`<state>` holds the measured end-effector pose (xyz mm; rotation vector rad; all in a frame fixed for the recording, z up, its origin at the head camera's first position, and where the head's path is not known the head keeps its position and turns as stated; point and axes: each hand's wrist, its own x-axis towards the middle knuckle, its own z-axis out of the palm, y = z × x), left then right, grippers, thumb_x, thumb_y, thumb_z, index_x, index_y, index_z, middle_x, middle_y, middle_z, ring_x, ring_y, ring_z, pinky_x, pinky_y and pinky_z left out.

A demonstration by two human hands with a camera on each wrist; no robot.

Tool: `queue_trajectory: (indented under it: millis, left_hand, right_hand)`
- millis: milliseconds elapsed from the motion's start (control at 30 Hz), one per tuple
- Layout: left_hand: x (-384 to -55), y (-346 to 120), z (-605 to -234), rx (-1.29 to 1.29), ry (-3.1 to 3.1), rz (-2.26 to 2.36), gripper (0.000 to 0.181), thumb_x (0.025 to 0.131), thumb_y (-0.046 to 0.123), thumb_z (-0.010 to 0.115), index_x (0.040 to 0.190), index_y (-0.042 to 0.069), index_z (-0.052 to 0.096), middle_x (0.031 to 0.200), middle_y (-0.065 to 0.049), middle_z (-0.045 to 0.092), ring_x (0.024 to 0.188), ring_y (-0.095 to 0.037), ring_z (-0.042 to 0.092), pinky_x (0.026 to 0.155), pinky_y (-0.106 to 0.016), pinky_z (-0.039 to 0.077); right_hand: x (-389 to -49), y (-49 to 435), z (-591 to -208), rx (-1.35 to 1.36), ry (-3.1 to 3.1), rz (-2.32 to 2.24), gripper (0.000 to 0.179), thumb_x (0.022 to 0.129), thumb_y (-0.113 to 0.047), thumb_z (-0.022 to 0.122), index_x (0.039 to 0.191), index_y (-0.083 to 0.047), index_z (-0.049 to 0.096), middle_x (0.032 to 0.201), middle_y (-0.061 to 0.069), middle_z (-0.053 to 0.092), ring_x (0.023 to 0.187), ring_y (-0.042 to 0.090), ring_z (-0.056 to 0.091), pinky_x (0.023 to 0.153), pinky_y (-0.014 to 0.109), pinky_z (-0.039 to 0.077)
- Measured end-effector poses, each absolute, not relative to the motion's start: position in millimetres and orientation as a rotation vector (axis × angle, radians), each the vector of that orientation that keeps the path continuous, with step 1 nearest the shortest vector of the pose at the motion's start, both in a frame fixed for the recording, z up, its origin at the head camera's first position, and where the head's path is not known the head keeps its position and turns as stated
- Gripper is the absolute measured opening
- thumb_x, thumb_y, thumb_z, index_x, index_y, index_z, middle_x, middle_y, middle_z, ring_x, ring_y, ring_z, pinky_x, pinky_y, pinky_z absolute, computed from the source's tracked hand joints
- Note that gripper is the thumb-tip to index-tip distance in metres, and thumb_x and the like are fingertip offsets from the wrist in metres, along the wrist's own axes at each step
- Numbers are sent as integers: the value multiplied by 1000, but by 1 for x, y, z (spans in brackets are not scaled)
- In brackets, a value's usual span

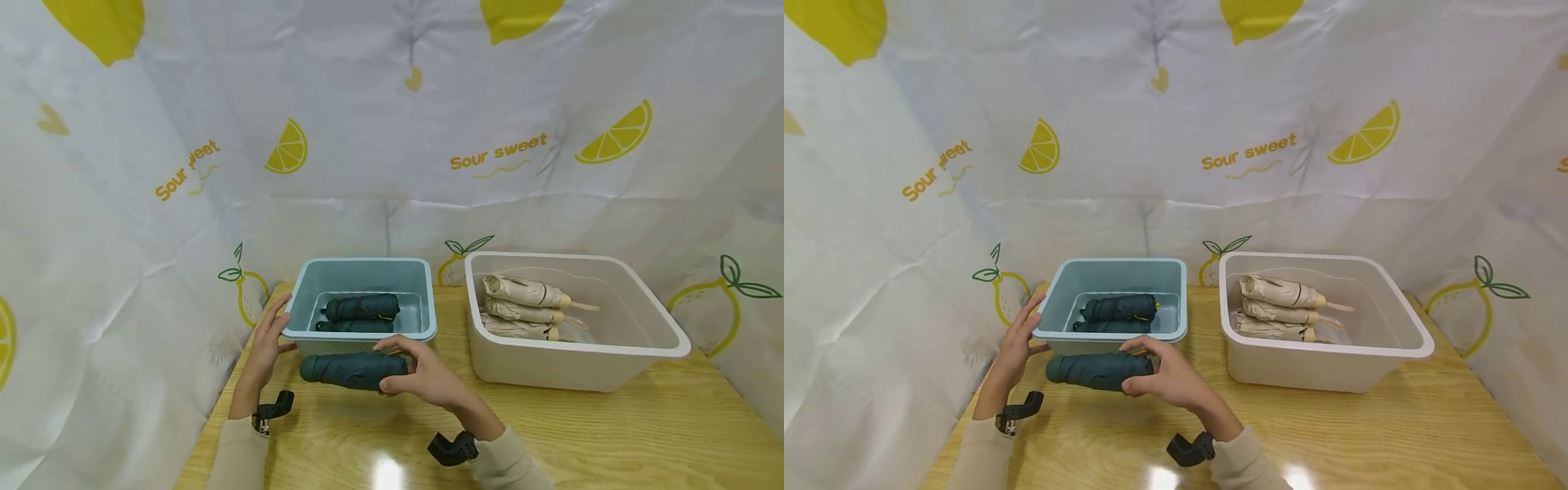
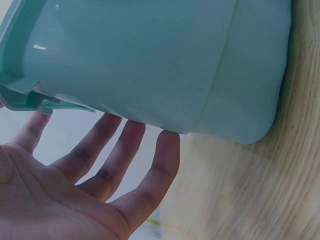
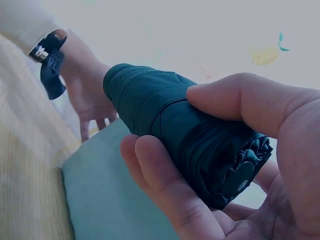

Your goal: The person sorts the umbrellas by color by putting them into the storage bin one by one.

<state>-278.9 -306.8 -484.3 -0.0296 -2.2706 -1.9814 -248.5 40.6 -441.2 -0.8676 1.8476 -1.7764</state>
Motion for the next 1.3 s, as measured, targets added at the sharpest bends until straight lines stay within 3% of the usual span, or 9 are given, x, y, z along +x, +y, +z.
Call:
queue_trajectory:
  millis: [200, 400, 633, 867, 1067, 1300]
  left_hand:
    - [-278, -307, -484, -17, -2274, -1985, 54, 111, 40, 41, 161, 25, 32, 166, -8, 27, 138, -35, 41, 96, -67, 51]
    - [-280, -307, -484, -24, -2280, -1982, 54, 111, 41, 41, 161, 25, 32, 164, -9, 29, 137, -37, 41, 97, -69, 49]
    - [-280, -307, -484, -16, -2285, -1979, 53, 111, 42, 40, 161, 27, 32, 164, -10, 29, 136, -36, 41, 97, -69, 49]
    - [-279, -308, -484, -11, -2285, -1983, 54, 111, 42, 40, 161, 27, 31, 164, -9, 27, 137, -35, 41, 98, -68, 48]
    - [-279, -308, -484, -20, -2280, -1977, 54, 111, 41, 40, 161, 26, 31, 166, -8, 25, 140, -36, 39, 98, -69, 48]
    - [-281, -308, -485, -23, -2276, -1982, 54, 111, 41, 40, 161, 25, 31, 168, -6, 23, 142, -36, 38, 98, -69, 48]
  right_hand:
    - [-250, 47, -436, -856, 1778, -1825, 55, 94, -4, 71, 144, -2, 48, 142, 32, 46, 86, 28, 78, 82, 41, 63]
    - [-252, 52, -432, -849, 1675, -1862, 59, 95, 0, 68, 147, 6, 41, 127, 24, 55, 88, 23, 77, 82, 42, 63]
    - [-252, 57, -422, -788, 1661, -1863, 61, 94, -3, 69, 147, 5, 41, 122, 16, 59, 93, 36, 76, 80, 39, 63]
    - [-259, 63, -413, -800, 1804, -1816, 59, 94, -8, 71, 146, 2, 46, 133, 19, 51, 92, 17, 69, 82, 39, 62]
    - [-267, 66, -405, -816, 1721, -1852, 60, 94, -3, 69, 146, 5, 41, 123, 20, 53, 85, 27, 77, 81, 47, 63]
    - [-273, 66, -395, -757, 1736, -1869, 56, 92, 1, 69, 143, -2, 45, 115, 12, 56, 89, 26, 75, 80, 41, 63]
